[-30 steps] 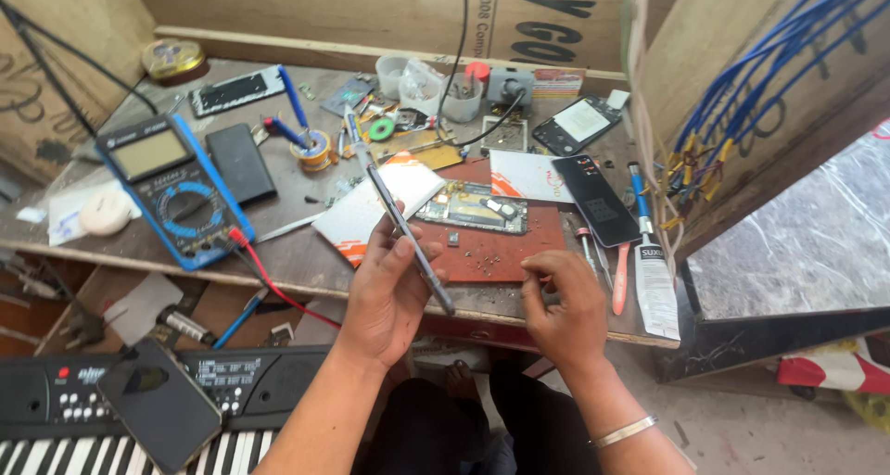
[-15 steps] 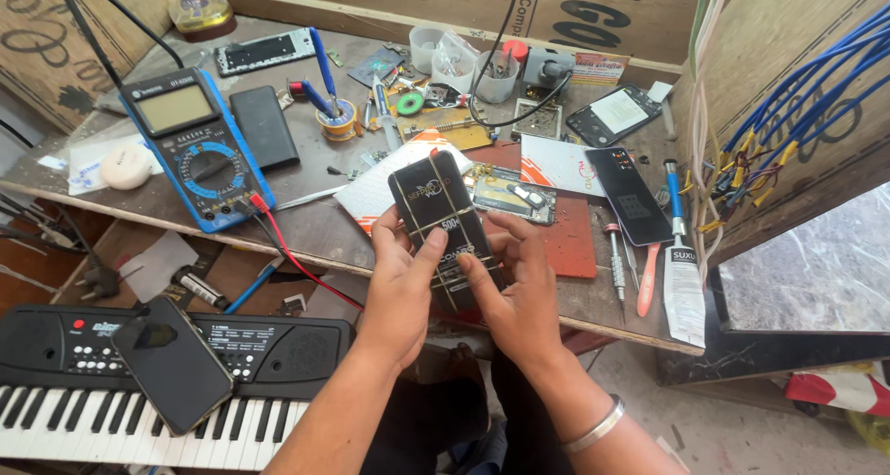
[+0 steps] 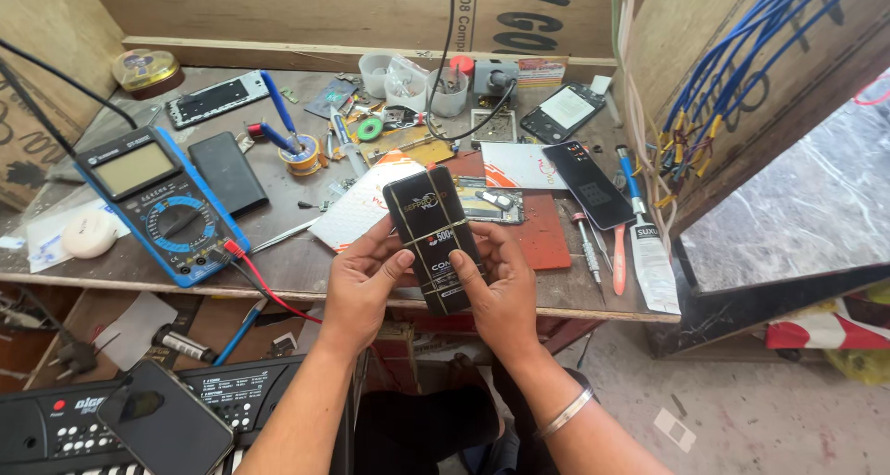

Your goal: The person removes the back cover from a smartphone, sets the cover aside, and uses a screwdriver to work on the phone's internal components while holding the chassis. They then handle a black phone box, placing the phone inside and pressing it closed.

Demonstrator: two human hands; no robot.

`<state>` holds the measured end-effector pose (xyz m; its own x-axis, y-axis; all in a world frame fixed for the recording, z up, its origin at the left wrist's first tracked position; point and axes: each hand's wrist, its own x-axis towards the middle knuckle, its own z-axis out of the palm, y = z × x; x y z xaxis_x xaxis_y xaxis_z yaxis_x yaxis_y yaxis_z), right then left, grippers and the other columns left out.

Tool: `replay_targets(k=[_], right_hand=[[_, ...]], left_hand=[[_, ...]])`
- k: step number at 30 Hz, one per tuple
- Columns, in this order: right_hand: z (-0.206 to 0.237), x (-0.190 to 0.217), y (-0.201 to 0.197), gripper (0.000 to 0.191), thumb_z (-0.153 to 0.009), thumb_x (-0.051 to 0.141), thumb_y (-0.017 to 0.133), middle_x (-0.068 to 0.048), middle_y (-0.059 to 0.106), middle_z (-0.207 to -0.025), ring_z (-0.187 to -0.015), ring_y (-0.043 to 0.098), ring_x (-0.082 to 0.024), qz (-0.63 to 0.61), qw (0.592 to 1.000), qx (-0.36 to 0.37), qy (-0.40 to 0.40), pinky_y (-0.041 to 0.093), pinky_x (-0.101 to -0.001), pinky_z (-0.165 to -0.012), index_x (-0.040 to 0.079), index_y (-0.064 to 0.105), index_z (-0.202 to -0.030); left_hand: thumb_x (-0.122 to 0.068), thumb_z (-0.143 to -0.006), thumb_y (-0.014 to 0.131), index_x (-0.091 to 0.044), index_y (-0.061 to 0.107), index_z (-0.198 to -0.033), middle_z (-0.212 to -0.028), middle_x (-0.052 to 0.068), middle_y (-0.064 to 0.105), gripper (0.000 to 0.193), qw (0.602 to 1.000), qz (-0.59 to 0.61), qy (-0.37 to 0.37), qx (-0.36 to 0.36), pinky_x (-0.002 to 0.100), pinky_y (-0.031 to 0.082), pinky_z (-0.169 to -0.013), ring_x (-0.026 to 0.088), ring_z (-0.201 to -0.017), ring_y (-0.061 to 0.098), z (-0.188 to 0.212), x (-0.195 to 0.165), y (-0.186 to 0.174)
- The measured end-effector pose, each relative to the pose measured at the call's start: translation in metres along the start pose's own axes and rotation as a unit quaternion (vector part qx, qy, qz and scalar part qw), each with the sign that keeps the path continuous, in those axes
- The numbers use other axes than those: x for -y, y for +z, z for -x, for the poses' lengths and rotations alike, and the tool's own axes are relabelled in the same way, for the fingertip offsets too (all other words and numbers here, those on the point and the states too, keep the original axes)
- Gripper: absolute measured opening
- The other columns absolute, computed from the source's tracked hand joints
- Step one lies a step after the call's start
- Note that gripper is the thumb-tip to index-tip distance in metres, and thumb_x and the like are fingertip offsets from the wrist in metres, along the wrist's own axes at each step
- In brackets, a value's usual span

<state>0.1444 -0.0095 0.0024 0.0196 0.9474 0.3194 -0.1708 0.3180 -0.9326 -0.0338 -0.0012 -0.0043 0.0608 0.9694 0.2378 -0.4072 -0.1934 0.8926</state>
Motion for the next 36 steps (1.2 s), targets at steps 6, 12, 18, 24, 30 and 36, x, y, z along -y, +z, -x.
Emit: replay_targets(k=[6,12,18,24,30,36], right_hand=[[0.0018,0.0005,-0.0033,0.037,-0.098,0.011,0.071,-0.007,0.071,-0.102,-0.093,0.069,-0.010,0.029,0.999,-0.005,-0.017,0.057,-0.0244,-0.081,-0.002,0.057,-0.130],[0.0032,-0.0043,-0.0013,0.043,-0.094,0.010,0.074,-0.008,0.071,-0.100,-0.091,0.068,-0.010,0.031,0.999,-0.019,-0.025,0.057,-0.0239,-0.080,0.000,0.051,-0.128],[0.0012,-0.0037,-0.0037,0.038,-0.094,0.009,0.075,-0.008,0.072,-0.101,-0.092,0.069,-0.010,0.044,0.999,-0.007,-0.025,0.057,-0.0241,-0.081,0.000,0.054,-0.124],[0.0003,-0.0004,-0.0026,0.038,-0.094,0.006,0.074,-0.007,0.072,-0.100,-0.093,0.068,-0.009,0.036,0.999,-0.003,-0.014,0.056,-0.0238,-0.081,0.001,0.055,-0.126],[-0.0009,0.0019,-0.0041,0.035,-0.094,0.005,0.073,-0.006,0.072,-0.094,-0.087,0.068,-0.008,0.036,0.999,0.004,0.014,0.055,-0.0230,-0.076,0.002,0.056,-0.124],[-0.0008,0.0007,-0.0040,0.035,-0.094,0.004,0.072,-0.006,0.072,-0.093,-0.086,0.068,-0.008,0.039,0.999,0.004,0.009,0.056,-0.0226,-0.075,0.002,0.056,-0.125]], left_hand=[[-0.007,-0.094,0.069,0.000,0.053,-0.148,-0.122,0.014,0.074,0.057,1.000,-0.003,-0.018,-0.017,0.030,0.063,-0.077,0.016,-0.100,0.073,0.0005,0.0009,0.0028],[-0.006,-0.094,0.067,-0.002,0.052,-0.149,-0.122,0.012,0.074,0.057,0.999,-0.019,-0.029,-0.023,0.029,0.063,-0.076,0.015,-0.097,0.073,-0.0011,-0.0005,0.0045],[-0.006,-0.094,0.067,-0.003,0.052,-0.149,-0.124,0.012,0.073,0.057,0.999,-0.024,-0.023,-0.027,0.029,0.063,-0.078,0.015,-0.100,0.072,0.0001,0.0011,0.0047],[-0.007,-0.095,0.067,-0.005,0.053,-0.150,-0.123,0.012,0.073,0.057,0.999,-0.025,-0.030,-0.013,0.028,0.063,-0.079,0.014,-0.098,0.072,0.0005,-0.0017,0.0035],[-0.007,-0.096,0.066,-0.005,0.053,-0.149,-0.123,0.011,0.073,0.054,0.999,-0.035,-0.026,-0.017,0.029,0.063,-0.078,0.014,-0.099,0.071,0.0021,-0.0035,0.0054],[-0.007,-0.096,0.065,-0.005,0.054,-0.149,-0.122,0.011,0.074,0.054,0.999,-0.033,-0.036,-0.014,0.030,0.064,-0.079,0.014,-0.097,0.072,0.0028,-0.0042,0.0047]])
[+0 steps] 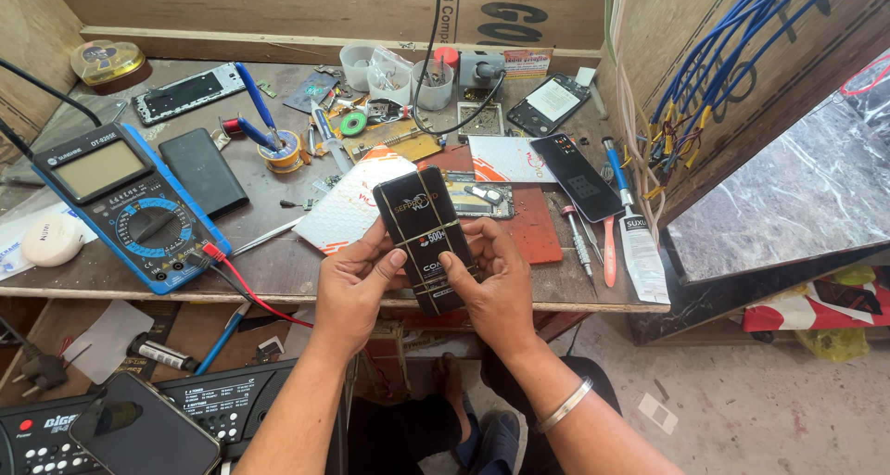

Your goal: The person removes the back cover from a smartphone, sets the cover aside, and uses a screwdriver to work on the phone's internal components while holding the chassis. They then handle a black phone box, placing the phone inside and pressing it closed.

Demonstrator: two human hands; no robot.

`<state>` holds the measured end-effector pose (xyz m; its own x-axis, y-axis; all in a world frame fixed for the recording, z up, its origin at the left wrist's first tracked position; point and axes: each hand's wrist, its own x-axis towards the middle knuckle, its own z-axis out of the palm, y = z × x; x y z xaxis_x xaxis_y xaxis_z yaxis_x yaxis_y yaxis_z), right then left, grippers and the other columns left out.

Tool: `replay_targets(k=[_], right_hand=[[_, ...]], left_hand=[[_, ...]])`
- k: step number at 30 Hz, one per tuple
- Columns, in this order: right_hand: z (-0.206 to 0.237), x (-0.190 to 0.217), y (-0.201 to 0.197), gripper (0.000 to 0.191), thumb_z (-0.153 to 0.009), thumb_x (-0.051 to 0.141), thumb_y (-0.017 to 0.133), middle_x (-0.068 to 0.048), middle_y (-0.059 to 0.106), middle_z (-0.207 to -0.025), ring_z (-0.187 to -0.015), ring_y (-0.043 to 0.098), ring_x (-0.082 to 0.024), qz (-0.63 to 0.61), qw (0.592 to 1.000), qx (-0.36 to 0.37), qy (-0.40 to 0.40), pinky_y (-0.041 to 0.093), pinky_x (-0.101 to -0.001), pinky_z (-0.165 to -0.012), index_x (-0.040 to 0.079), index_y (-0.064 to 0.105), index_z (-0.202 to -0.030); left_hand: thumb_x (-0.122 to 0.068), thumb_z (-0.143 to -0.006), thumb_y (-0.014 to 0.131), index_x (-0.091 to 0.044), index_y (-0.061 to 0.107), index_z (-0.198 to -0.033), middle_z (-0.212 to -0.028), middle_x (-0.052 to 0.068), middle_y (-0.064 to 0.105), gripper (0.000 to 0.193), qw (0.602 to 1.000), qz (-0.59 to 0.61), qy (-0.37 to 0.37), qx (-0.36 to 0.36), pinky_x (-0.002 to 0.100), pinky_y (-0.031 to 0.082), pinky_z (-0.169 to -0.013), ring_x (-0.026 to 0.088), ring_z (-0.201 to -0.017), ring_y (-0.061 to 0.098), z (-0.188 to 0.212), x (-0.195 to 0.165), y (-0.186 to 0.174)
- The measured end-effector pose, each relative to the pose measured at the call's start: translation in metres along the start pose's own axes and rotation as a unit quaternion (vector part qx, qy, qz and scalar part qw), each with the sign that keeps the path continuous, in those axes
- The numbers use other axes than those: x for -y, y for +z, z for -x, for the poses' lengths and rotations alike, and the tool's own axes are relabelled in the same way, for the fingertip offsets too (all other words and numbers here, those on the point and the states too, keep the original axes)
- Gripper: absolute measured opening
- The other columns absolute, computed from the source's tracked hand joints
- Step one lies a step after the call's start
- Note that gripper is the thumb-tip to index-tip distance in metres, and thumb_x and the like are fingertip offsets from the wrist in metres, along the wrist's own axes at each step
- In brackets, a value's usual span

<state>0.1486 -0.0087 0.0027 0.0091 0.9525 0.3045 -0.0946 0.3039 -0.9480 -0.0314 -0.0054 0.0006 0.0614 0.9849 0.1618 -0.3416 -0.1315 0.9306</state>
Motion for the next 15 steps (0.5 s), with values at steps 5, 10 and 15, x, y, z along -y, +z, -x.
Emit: replay_targets(k=[5,10,15], right_hand=[[-0.0002,-0.0004,0.0002,0.036,-0.093,0.003,0.072,-0.006,0.072,-0.093,-0.085,0.067,-0.007,-0.001,1.000,-0.002,0.001,0.055,-0.0223,-0.074,0.002,0.055,-0.125],[0.0004,0.0000,0.0003,0.035,-0.094,0.003,0.072,-0.005,0.072,-0.093,-0.085,0.067,-0.007,0.001,1.000,-0.001,0.002,0.055,-0.0222,-0.074,0.003,0.055,-0.124],[0.0004,0.0006,-0.0001,0.035,-0.093,0.003,0.072,-0.005,0.072,-0.092,-0.085,0.068,-0.007,-0.002,1.000,0.000,0.004,0.055,-0.0221,-0.074,0.003,0.055,-0.124]], left_hand=[[-0.006,-0.096,0.065,-0.005,0.054,-0.148,-0.121,0.010,0.074,0.054,1.000,0.000,0.000,-0.001,0.030,0.064,-0.078,0.014,-0.097,0.072,-0.0009,0.0002,-0.0002],[-0.007,-0.096,0.066,-0.005,0.054,-0.149,-0.120,0.010,0.073,0.054,1.000,-0.004,-0.001,0.000,0.029,0.063,-0.078,0.013,-0.096,0.071,0.0001,-0.0001,-0.0008],[-0.008,-0.096,0.066,-0.005,0.055,-0.148,-0.119,0.009,0.074,0.054,1.000,-0.003,0.000,0.000,0.029,0.064,-0.078,0.013,-0.097,0.072,0.0003,0.0001,0.0002]])
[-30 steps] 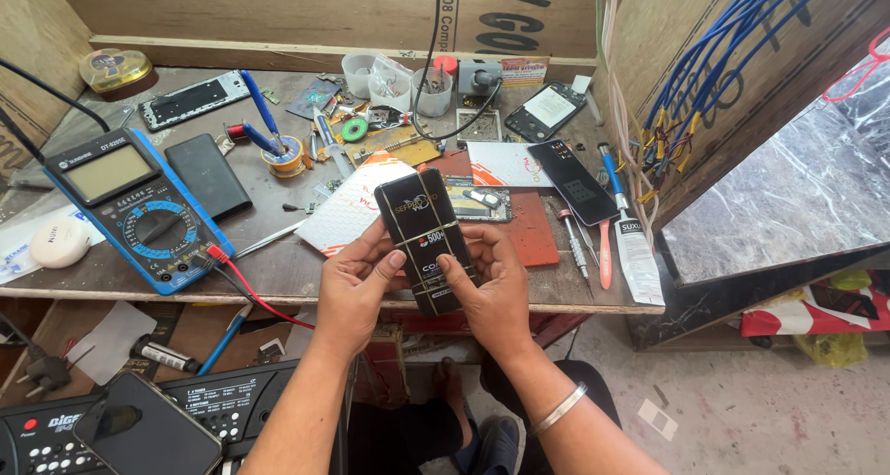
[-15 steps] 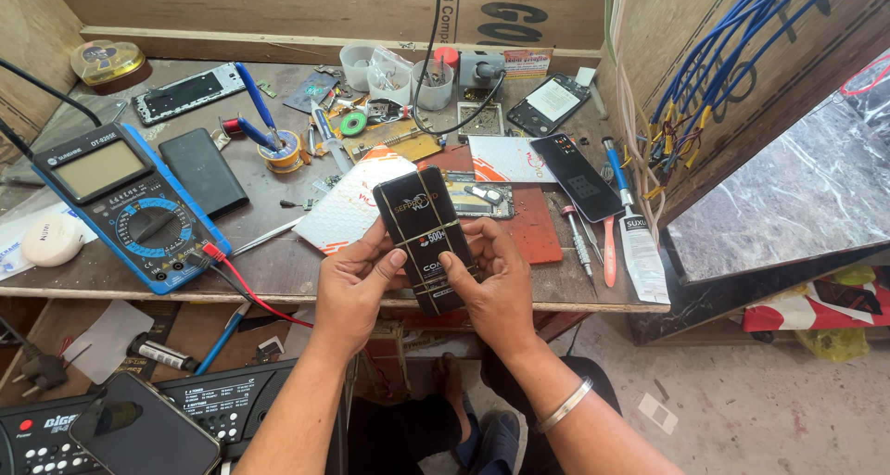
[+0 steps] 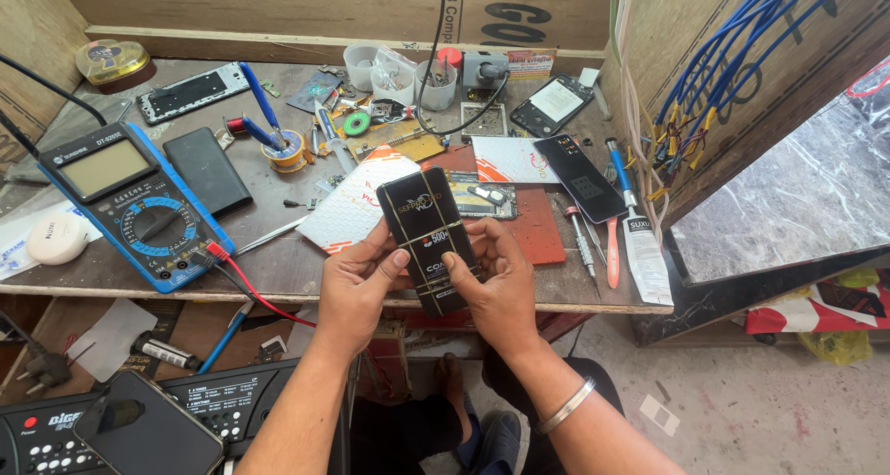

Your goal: The person removes the back cover from a smartphone, sets the cover aside, and uses a screwdriver to work on the phone's internal components while holding the chassis. They then handle a black phone box, placing the phone inside and pressing it closed.

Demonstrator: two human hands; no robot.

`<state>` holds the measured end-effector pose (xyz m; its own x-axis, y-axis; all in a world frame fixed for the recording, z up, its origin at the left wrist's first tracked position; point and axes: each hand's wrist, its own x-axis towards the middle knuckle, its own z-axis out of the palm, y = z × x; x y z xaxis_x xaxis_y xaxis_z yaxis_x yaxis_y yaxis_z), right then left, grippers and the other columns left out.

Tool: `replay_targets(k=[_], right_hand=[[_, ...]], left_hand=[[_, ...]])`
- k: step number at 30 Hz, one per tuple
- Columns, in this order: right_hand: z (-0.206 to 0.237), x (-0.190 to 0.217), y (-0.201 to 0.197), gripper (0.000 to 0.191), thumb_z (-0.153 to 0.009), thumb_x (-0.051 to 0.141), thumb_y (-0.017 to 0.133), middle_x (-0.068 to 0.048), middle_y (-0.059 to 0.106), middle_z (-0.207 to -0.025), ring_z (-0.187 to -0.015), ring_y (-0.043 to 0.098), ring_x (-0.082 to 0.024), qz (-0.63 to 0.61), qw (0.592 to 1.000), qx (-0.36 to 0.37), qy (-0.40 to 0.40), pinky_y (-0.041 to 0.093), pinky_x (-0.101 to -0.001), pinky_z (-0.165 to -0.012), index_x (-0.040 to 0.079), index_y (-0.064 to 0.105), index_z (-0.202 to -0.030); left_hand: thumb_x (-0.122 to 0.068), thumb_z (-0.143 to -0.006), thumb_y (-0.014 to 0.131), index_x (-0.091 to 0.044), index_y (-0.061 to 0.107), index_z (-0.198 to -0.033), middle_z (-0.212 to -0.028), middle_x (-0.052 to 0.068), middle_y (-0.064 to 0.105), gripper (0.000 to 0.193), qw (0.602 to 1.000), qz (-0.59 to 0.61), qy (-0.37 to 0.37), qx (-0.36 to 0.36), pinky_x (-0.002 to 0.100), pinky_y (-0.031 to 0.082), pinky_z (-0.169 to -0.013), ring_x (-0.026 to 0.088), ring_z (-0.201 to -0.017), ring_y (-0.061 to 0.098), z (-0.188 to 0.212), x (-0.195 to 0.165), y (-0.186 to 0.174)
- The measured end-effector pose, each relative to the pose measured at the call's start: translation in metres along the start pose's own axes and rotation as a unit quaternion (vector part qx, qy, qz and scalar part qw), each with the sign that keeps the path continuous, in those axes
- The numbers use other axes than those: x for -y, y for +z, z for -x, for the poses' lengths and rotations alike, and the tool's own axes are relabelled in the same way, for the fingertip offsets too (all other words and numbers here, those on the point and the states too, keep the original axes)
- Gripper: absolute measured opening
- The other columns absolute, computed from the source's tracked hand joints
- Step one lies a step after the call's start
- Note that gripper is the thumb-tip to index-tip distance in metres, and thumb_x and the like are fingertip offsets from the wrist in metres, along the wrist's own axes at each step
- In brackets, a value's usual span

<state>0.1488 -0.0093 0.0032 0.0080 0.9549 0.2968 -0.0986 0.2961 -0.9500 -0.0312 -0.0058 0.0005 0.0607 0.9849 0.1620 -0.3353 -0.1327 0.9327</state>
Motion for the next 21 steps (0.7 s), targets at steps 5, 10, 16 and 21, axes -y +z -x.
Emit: replay_targets(k=[5,10,16,21], right_hand=[[0.0002,-0.0001,0.0004,0.035,-0.093,0.003,0.072,-0.005,0.072,-0.092,-0.084,0.067,-0.007,0.004,1.000,-0.003,0.003,0.055,-0.0219,-0.074,0.002,0.055,-0.124],[0.0001,-0.0001,0.0008,0.035,-0.093,0.003,0.072,-0.005,0.072,-0.090,-0.083,0.068,-0.007,0.007,1.000,-0.007,0.001,0.055,-0.0216,-0.072,0.002,0.055,-0.123],[-0.0004,0.0007,0.0014,0.035,-0.093,0.003,0.072,-0.005,0.072,-0.090,-0.083,0.068,-0.007,0.002,1.000,-0.008,0.001,0.055,-0.0212,-0.073,0.002,0.055,-0.123],[0.0000,0.0018,0.0010,0.034,-0.093,0.003,0.072,-0.005,0.072,-0.090,-0.083,0.068,-0.007,0.011,1.000,-0.007,0.001,0.055,-0.0211,-0.072,0.002,0.055,-0.122]], left_hand=[[-0.008,-0.096,0.067,-0.005,0.054,-0.149,-0.119,0.009,0.074,0.055,1.000,0.002,-0.002,0.000,0.028,0.063,-0.077,0.013,-0.097,0.071,0.0000,0.0000,-0.0003],[-0.009,-0.095,0.067,-0.005,0.054,-0.149,-0.118,0.009,0.074,0.055,1.000,0.006,-0.004,0.001,0.029,0.063,-0.078,0.013,-0.097,0.071,-0.0001,0.0002,0.0001],[-0.009,-0.096,0.067,-0.005,0.054,-0.149,-0.118,0.008,0.074,0.055,1.000,0.002,-0.003,0.001,0.028,0.063,-0.078,0.012,-0.096,0.070,-0.0004,0.0001,-0.0001],[-0.009,-0.096,0.067,-0.005,0.054,-0.149,-0.117,0.008,0.074,0.055,1.000,-0.001,-0.003,0.002,0.028,0.063,-0.078,0.012,-0.095,0.070,-0.0004,0.0002,-0.0003]])
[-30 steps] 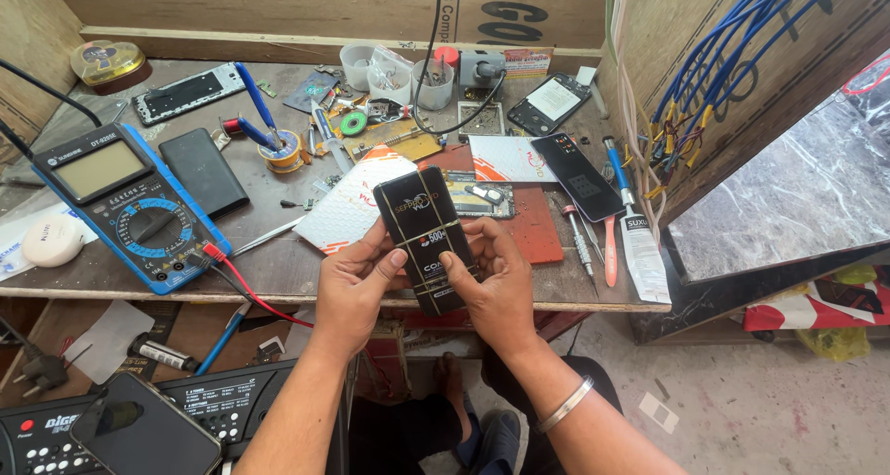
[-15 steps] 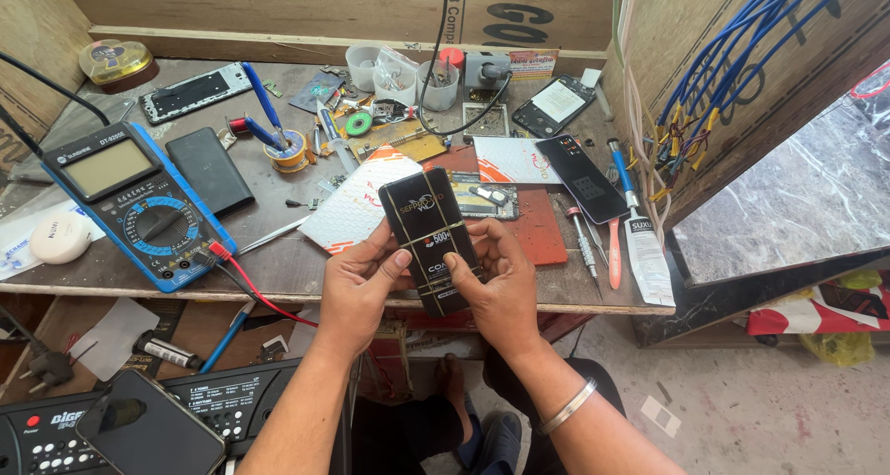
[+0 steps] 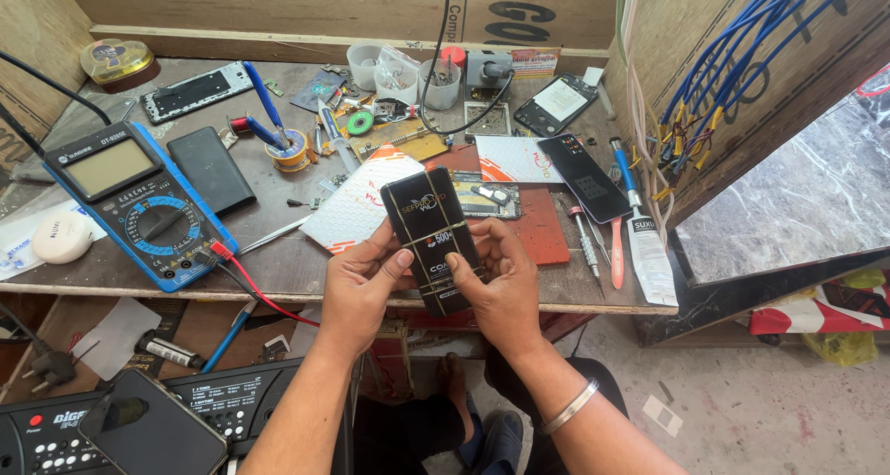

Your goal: The person removes the back cover from a smartphone, sets the cover aside, and uses a screwdriver to work on the phone's internal components while holding the chassis. They then handle a black phone box, placing the phone inside and pressing it closed.

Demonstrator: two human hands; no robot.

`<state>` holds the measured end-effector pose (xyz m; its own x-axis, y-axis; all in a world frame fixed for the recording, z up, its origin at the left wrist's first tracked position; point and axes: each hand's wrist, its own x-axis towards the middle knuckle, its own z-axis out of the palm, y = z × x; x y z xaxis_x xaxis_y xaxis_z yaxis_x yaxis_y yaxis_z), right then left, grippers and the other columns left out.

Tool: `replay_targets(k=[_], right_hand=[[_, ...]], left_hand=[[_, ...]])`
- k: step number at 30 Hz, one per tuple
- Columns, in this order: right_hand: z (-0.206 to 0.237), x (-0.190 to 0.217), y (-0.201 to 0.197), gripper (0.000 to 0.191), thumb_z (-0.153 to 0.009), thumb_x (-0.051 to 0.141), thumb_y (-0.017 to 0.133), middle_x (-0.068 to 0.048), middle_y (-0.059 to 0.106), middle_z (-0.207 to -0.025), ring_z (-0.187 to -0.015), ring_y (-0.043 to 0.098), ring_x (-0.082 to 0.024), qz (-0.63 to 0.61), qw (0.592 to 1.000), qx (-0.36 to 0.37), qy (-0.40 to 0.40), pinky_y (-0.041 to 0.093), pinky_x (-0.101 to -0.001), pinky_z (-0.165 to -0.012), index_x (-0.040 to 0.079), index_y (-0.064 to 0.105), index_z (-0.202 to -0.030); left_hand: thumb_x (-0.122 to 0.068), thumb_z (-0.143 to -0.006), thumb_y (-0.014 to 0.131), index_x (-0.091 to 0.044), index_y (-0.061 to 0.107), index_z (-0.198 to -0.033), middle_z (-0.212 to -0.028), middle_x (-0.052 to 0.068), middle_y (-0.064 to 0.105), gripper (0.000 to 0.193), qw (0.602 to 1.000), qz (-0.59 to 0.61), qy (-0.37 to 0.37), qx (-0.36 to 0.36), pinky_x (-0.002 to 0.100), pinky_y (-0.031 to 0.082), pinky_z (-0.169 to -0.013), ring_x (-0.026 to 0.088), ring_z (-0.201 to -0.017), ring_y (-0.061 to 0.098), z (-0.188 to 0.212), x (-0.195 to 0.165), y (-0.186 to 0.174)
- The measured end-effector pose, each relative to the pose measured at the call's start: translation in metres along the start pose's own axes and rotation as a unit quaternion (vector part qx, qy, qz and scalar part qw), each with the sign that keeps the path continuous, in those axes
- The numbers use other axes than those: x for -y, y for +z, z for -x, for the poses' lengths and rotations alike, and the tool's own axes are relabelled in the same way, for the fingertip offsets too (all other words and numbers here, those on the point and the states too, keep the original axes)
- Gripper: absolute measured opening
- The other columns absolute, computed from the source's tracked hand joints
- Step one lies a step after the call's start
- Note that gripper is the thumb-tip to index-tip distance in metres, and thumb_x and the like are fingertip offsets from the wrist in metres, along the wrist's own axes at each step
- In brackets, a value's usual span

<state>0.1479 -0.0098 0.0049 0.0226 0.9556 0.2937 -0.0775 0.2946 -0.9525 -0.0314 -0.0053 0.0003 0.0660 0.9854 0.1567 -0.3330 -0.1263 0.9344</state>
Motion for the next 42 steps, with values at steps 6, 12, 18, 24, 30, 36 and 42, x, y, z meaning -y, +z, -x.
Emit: replay_targets(k=[6,12,18,24,30,36,42], right_hand=[[0.0000,0.0002,0.0006,0.033,-0.093,0.003,0.072,-0.005,0.073,-0.091,-0.084,0.068,-0.006,0.004,1.000,-0.002,0.001,0.055,-0.0211,-0.072,0.002,0.055,-0.122],[0.0002,-0.0003,0.0005,0.035,-0.092,0.003,0.072,-0.005,0.072,-0.091,-0.084,0.068,-0.006,0.004,1.000,-0.004,0.003,0.055,-0.0212,-0.072,0.002,0.055,-0.122],[0.0005,0.0004,-0.0001,0.035,-0.092,0.003,0.072,-0.005,0.072,-0.091,-0.084,0.068,-0.007,0.017,1.000,-0.004,-0.001,0.054,-0.0213,-0.073,0.002,0.055,-0.123],[0.0003,0.0001,-0.0001,0.035,-0.092,0.003,0.072,-0.005,0.072,-0.091,-0.084,0.068,-0.006,0.010,1.000,-0.005,0.001,0.055,-0.0213,-0.074,0.003,0.055,-0.122],[-0.0001,-0.0010,0.0002,0.035,-0.092,0.002,0.072,-0.005,0.072,-0.092,-0.085,0.067,-0.006,0.000,1.000,-0.005,-0.001,0.054,-0.0210,-0.074,0.002,0.055,-0.122],[0.0002,-0.0007,-0.0003,0.035,-0.092,0.002,0.072,-0.005,0.072,-0.092,-0.084,0.067,-0.007,-0.005,1.000,-0.004,0.001,0.054,-0.0210,-0.074,0.002,0.055,-0.122],[-0.0003,0.0005,0.0009,0.035,-0.092,0.001,0.072,-0.005,0.072,-0.092,-0.084,0.068,-0.007,-0.005,1.000,-0.006,0.002,0.055,-0.0211,-0.074,0.002,0.054,-0.122]], left_hand=[[-0.009,-0.095,0.067,-0.005,0.053,-0.149,-0.119,0.008,0.073,0.055,1.000,0.006,0.001,0.002,0.028,0.063,-0.078,0.012,-0.099,0.071,0.0003,-0.0008,0.0004],[-0.009,-0.096,0.067,-0.004,0.054,-0.150,-0.119,0.010,0.074,0.056,1.000,-0.001,0.001,-0.001,0.028,0.063,-0.078,0.012,-0.097,0.071,0.0005,-0.0011,0.0006],[-0.008,-0.096,0.066,-0.004,0.052,-0.150,-0.120,0.009,0.073,0.056,1.000,0.006,-0.003,0.003,0.028,0.063,-0.078,0.012,-0.098,0.071,0.0008,-0.0016,0.0010],[-0.006,-0.096,0.066,-0.004,0.053,-0.149,-0.122,0.009,0.073,0.055,1.000,0.011,0.002,0.003,0.029,0.064,-0.079,0.012,-0.099,0.071,0.0007,-0.0017,0.0016],[-0.005,-0.096,0.065,-0.005,0.053,-0.149,-0.122,0.009,0.073,0.054,1.000,0.014,0.002,0.003,0.028,0.064,-0.079,0.012,-0.099,0.071,0.0008,-0.0008,0.0012],[-0.005,-0.096,0.066,-0.005,0.054,-0.149,-0.121,0.009,0.073,0.054,1.000,0.001,0.001,-0.002,0.028,0.063,-0.078,0.012,-0.098,0.070,0.0004,-0.0002,0.0007],[-0.005,-0.096,0.065,-0.004,0.054,-0.149,-0.121,0.009,0.073,0.054,1.000,0.009,0.003,0.002,0.028,0.063,-0.079,0.012,-0.098,0.070,0.0008,-0.0014,0.0016]])
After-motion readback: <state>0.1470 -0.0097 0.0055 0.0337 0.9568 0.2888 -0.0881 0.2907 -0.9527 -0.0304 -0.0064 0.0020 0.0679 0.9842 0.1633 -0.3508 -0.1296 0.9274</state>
